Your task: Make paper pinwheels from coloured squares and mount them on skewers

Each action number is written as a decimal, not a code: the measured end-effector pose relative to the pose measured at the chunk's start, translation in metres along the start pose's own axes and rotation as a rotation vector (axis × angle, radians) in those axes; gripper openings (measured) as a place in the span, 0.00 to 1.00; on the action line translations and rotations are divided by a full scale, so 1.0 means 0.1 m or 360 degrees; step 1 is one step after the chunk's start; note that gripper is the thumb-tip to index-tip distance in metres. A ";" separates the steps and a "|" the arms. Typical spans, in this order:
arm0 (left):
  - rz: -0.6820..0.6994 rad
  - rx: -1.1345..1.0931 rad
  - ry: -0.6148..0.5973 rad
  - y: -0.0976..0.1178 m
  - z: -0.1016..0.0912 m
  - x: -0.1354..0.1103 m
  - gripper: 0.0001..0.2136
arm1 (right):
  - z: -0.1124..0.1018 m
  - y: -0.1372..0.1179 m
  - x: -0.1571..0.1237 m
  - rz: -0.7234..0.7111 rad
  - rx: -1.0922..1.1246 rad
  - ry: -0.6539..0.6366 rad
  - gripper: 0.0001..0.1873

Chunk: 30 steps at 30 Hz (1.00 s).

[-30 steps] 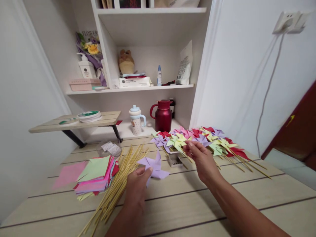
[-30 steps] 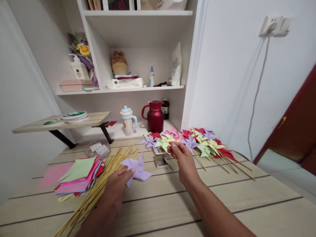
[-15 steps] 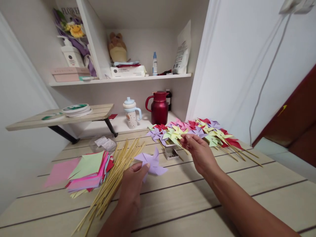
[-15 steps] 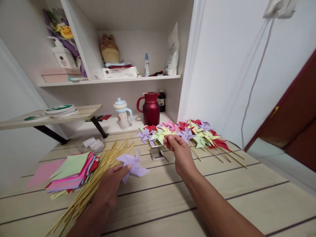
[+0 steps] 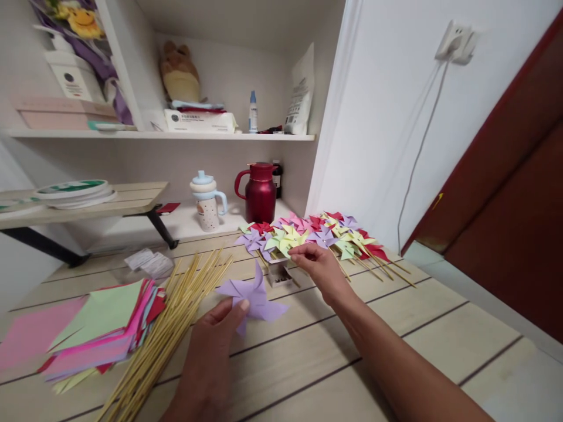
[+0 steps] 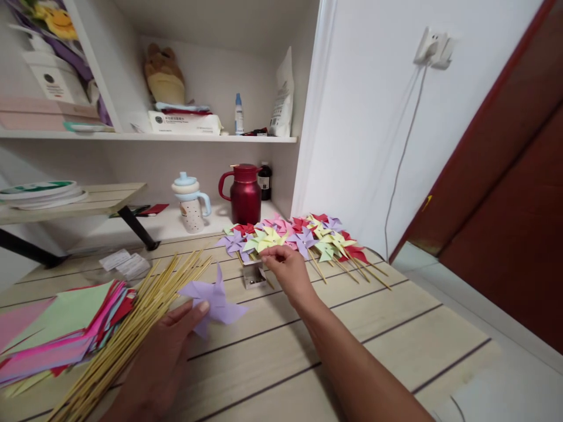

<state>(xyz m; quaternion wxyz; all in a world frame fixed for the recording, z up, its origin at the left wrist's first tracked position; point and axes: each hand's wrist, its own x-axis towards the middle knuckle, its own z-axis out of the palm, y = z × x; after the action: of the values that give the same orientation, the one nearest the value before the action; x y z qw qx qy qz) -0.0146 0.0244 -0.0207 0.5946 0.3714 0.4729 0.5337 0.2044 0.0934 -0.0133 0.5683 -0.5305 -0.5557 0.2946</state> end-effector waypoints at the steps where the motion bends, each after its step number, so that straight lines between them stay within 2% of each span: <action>1: -0.0016 -0.0030 0.0004 0.00 0.02 -0.01 0.15 | 0.00 0.02 0.01 -0.0033 -0.0113 -0.0018 0.05; 3: -0.0064 -0.0066 0.0034 0.01 0.04 -0.03 0.15 | 0.00 0.06 0.02 -0.0090 -0.0330 -0.0057 0.04; 6: -0.0106 -0.0138 0.0102 0.02 0.03 -0.02 0.15 | 0.03 0.13 0.02 -0.0152 -0.0595 -0.0137 0.08; 14: -0.0137 -0.0209 0.0244 0.04 0.02 0.03 0.12 | 0.10 0.27 0.07 -0.0263 -0.1079 -0.0304 0.08; 24: -0.0158 -0.0254 0.0261 0.00 -0.03 0.07 0.11 | 0.18 0.20 0.06 -0.0393 -0.1399 -0.0477 0.09; 30: -0.0161 -0.0243 0.0267 -0.02 -0.03 0.08 0.11 | 0.16 0.18 0.08 -0.0389 -0.1548 -0.0533 0.09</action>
<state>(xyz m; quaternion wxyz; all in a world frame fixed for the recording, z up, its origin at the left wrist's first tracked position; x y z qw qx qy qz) -0.0173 0.0320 -0.0247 0.6057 0.2547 0.4973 0.5666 0.1950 0.1101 -0.0300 0.1901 -0.6098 -0.7693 0.0151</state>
